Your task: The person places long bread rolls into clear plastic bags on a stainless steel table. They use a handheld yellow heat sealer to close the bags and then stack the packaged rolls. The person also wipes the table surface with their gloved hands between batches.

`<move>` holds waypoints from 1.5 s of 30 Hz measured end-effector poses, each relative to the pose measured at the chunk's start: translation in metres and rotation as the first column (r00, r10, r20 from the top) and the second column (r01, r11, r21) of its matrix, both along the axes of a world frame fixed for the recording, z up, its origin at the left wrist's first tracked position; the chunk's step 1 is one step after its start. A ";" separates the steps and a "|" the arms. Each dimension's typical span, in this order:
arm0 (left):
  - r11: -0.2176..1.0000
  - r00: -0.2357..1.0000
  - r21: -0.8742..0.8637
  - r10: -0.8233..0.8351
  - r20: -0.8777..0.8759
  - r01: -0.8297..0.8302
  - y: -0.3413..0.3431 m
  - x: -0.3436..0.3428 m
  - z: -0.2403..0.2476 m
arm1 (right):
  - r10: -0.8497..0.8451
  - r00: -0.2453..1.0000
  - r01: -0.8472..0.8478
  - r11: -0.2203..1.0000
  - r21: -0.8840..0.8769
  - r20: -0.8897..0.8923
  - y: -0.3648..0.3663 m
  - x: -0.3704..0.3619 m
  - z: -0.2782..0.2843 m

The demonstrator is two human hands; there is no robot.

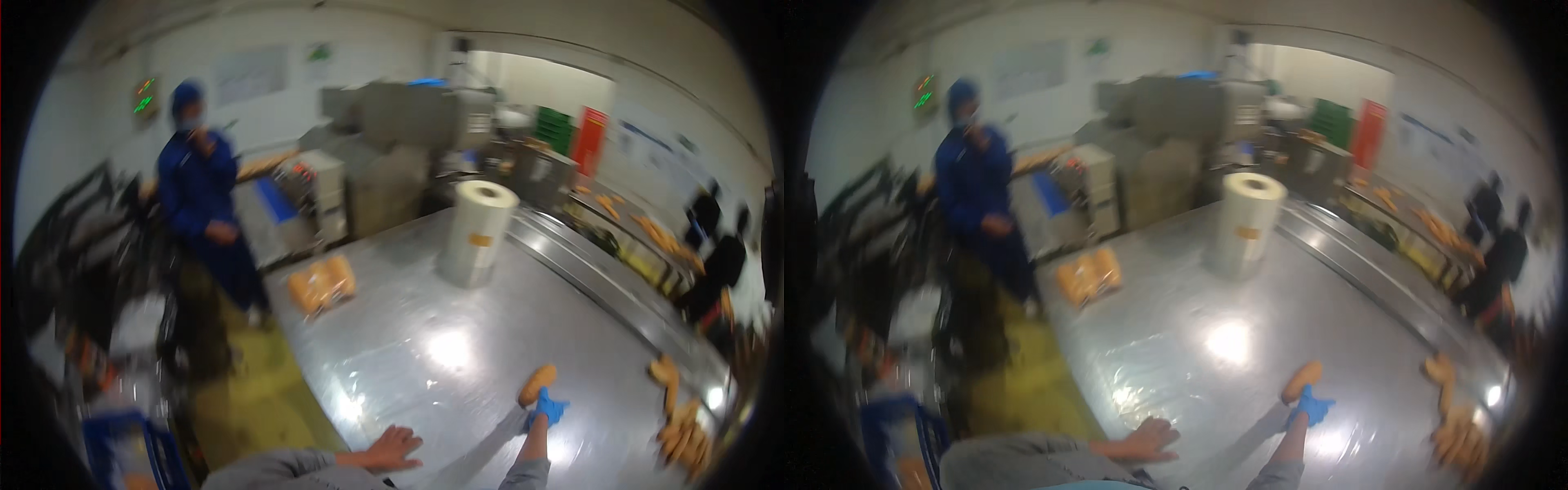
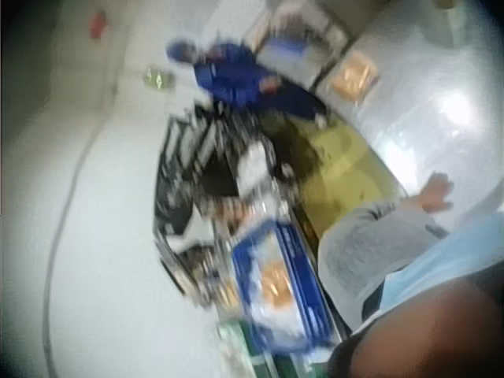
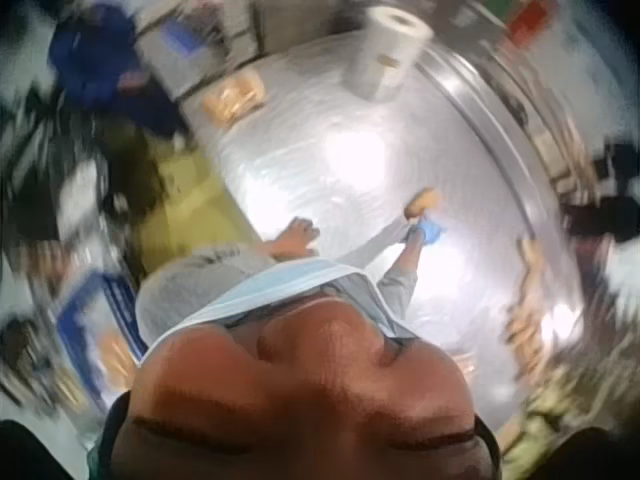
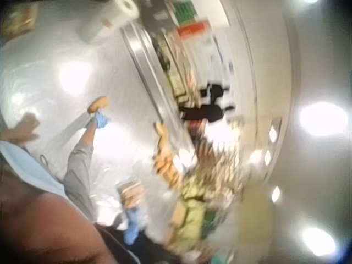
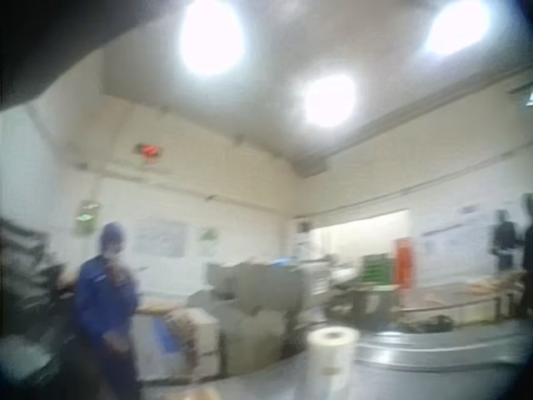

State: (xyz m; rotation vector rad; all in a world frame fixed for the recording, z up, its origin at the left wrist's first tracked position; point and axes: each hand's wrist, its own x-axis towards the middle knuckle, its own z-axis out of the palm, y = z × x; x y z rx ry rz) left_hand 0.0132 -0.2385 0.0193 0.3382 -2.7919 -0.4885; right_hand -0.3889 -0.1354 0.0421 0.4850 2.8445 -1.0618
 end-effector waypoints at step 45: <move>0.609 0.615 -0.082 0.782 -0.100 -0.789 0.131 -0.153 -0.029 | 0.038 0.964 0.102 0.862 0.496 -0.264 0.479 -0.387 0.001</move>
